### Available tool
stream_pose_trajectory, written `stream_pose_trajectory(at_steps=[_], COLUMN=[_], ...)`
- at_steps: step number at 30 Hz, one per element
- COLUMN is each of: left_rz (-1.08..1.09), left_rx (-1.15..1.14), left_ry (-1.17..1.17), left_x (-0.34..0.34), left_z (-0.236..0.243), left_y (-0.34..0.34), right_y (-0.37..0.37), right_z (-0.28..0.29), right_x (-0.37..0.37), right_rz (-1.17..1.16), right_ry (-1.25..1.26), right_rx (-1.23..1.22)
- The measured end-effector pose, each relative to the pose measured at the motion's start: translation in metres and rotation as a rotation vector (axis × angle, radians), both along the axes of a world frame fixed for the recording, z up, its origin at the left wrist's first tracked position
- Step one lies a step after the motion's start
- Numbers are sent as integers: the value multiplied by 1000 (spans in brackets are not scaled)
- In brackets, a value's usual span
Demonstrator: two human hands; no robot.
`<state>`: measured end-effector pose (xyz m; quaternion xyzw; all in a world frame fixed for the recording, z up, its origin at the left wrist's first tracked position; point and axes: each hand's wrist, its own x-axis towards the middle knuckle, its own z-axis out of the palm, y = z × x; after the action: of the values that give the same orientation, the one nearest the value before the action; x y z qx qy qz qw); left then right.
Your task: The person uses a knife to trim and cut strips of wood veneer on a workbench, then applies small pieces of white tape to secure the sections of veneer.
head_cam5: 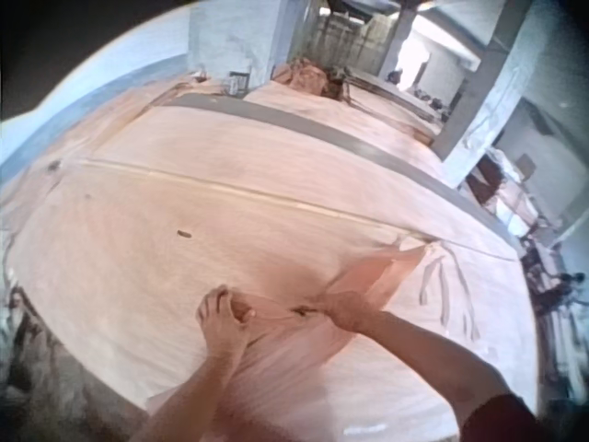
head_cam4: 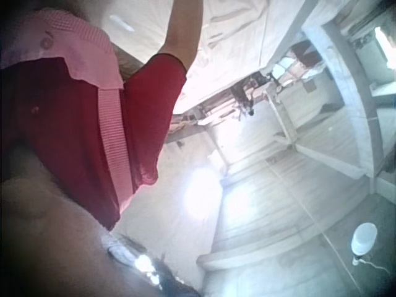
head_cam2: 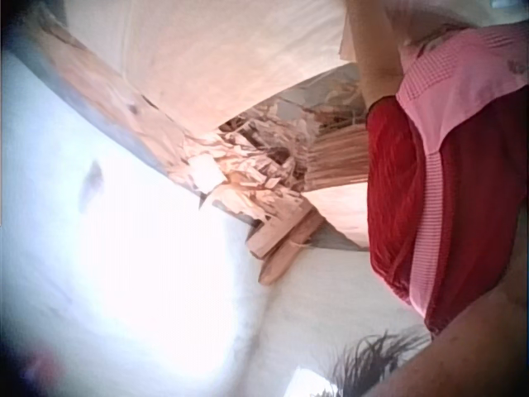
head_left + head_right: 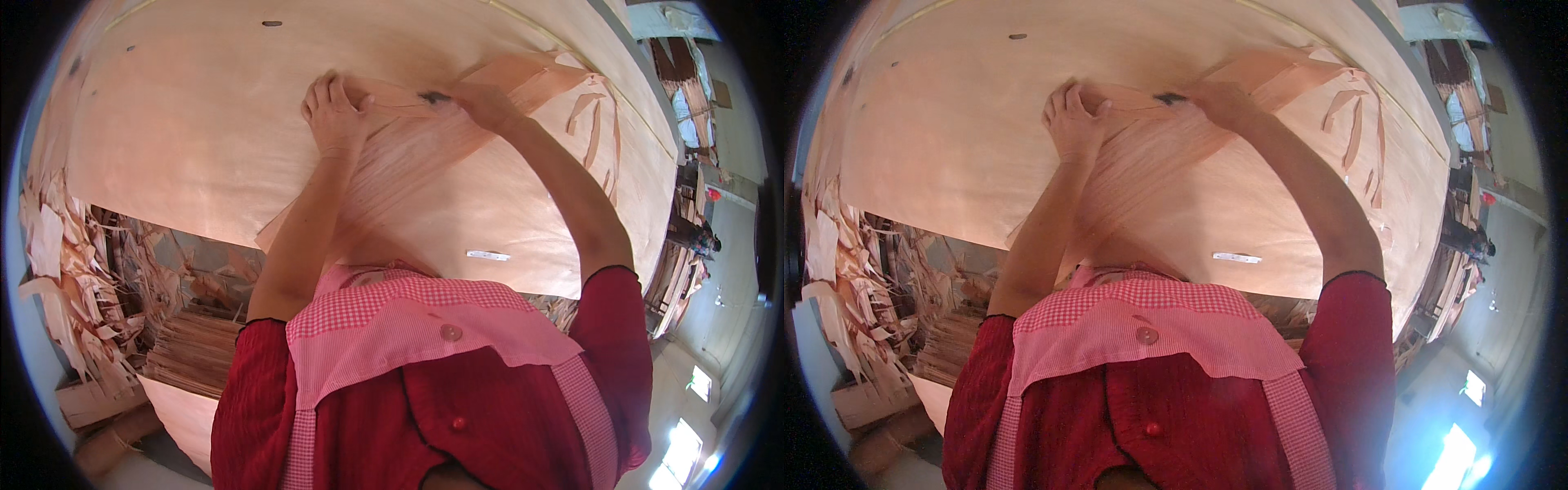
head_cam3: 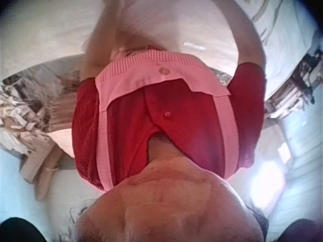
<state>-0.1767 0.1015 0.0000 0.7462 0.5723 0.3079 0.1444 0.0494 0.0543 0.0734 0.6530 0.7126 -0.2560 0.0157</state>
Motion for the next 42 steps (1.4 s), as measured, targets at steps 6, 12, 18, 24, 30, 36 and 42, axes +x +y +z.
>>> stream_pose_trajectory(at_steps=[6, 12, 18, 24, 30, 36, 42], left_rz=[41, 18, 30, -17, -117, -482, -847], left_rx=[-12, -19, -79, -46, 142, 191, 119], left_ry=[-92, -78, -13, 58, 256, 299, 381], left_x=[1, 1, 3, 1, 2, 2, -13], left_z=[0, 2, 5, 8, 10, 16, 37], left_y=[-1, 0, -2, 0, 4, 16, 22], right_y=[57, 32, -58, -24, -9, -34, -86], right_z=[-26, -14, -10, -3, -20, -34, -29], right_x=[-70, -73, -68, -71, -74, -67, -57], right_rz=[184, 161, -255, -521, -483, -353, -464], right_ry=[26, 26, -290, -35, -56, 50, 156], right_rx=[214, 406, 37, 231, 204, 346, 236])
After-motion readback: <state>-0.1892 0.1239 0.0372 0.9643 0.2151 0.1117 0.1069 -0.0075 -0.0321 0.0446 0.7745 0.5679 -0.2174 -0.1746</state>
